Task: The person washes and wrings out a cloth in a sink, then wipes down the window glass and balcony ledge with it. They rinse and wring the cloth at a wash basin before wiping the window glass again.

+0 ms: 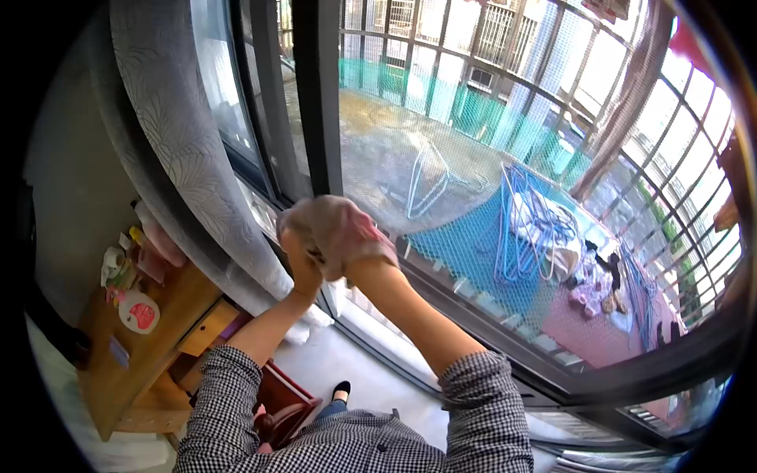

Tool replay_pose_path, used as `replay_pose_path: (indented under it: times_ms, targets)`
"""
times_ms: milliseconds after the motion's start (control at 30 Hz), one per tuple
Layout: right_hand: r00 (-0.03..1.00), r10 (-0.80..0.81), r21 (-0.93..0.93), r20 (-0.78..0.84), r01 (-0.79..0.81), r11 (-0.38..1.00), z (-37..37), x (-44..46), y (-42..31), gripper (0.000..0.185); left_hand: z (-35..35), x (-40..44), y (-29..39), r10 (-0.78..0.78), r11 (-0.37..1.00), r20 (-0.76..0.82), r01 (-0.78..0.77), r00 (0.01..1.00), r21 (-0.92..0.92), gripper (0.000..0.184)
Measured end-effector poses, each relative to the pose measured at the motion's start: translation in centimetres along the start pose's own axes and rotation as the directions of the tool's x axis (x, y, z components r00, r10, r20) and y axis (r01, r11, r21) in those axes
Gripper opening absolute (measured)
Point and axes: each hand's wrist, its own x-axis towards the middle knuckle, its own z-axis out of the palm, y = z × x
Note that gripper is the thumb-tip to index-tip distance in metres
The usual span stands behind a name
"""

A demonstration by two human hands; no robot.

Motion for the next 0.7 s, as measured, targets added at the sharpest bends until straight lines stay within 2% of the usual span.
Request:
replay_pose_path:
  times_ms: [33,100,167,233,300,333,367,433,467,500,567,600,667,700]
  targets:
    - [0.995,0.048,0.076,0.093,-0.055,0.996,-0.9,-3.2,-0.1,0.076,-0.1,-0.8,2.4,0.023,0.996,-0.025,-0.025,0.999,-0.082,0.033]
    - [0.972,-0.005,-0.059,-0.237,-0.010,0.998,8.2,-5.0,5.1,0.078,0.4,-1.4,9.1,0.069,0.966,-0.087,-0.088,0.994,-0.244,0.033]
    - [0.935,-0.062,-0.112,-0.350,0.025,0.993,7.4,-11.1,6.2,0.073,1.5,-3.4,13.1,0.146,0.971,-0.054,-0.153,0.988,-0.185,0.031]
    - [0.821,-0.165,-0.167,-0.547,0.086,0.982,10.2,-16.1,9.5,0.063,2.5,-5.0,17.9,0.002,0.969,0.207,0.049,0.978,-0.240,0.028]
    - [0.774,0.079,0.163,-0.628,0.032,0.986,17.1,-20.4,14.6,0.061,5.2,-9.5,20.9,0.190,0.969,0.290,-0.132,0.938,-0.208,0.026]
    - [0.672,0.093,0.147,-0.735,0.023,0.989,17.8,-23.6,15.4,0.056,5.3,-10.1,23.0,0.365,0.911,0.158,-0.317,0.917,-0.264,0.024]
    - [0.566,0.084,0.092,-0.820,-0.016,0.996,19.6,-26.3,16.9,0.051,5.3,-10.2,24.9,0.519,0.821,0.020,-0.491,0.855,-0.290,0.023]
    - [0.339,0.033,-0.023,-0.940,-0.160,0.987,22.9,-30.4,19.4,0.044,6.6,-11.2,27.2,0.627,0.750,-0.026,-0.613,0.779,-0.249,0.021]
    - [0.477,0.289,0.272,-0.830,-0.107,0.956,23.6,-31.3,20.1,0.047,7.2,-12.1,27.5,0.641,0.733,-0.004,-0.612,0.768,-0.297,0.020]
    - [0.476,0.289,0.270,-0.830,-0.110,0.957,23.2,-30.9,19.3,0.047,7.4,-12.4,28.2,0.574,0.764,-0.061,-0.561,0.817,-0.319,0.021]
    - [0.475,0.289,0.267,-0.831,-0.114,0.957,22.1,-30.1,17.8,0.047,7.3,-12.7,26.8,0.592,0.781,-0.031,-0.583,0.805,-0.222,0.023]
    - [0.409,0.281,0.310,-0.868,0.005,0.951,23.4,-28.6,17.8,0.046,7.5,-13.2,25.6,0.546,0.813,-0.046,-0.542,0.837,-0.214,0.024]
    - [0.386,0.063,0.029,-0.920,-0.094,0.995,21.7,-26.0,16.0,0.048,6.9,-12.3,22.8,0.434,0.888,0.001,-0.428,0.901,-0.167,0.023]
    - [0.474,0.020,-0.063,-0.880,-0.159,0.985,20.1,-24.1,14.4,0.039,6.4,-11.6,20.8,0.368,0.923,0.030,-0.362,0.929,-0.133,0.021]
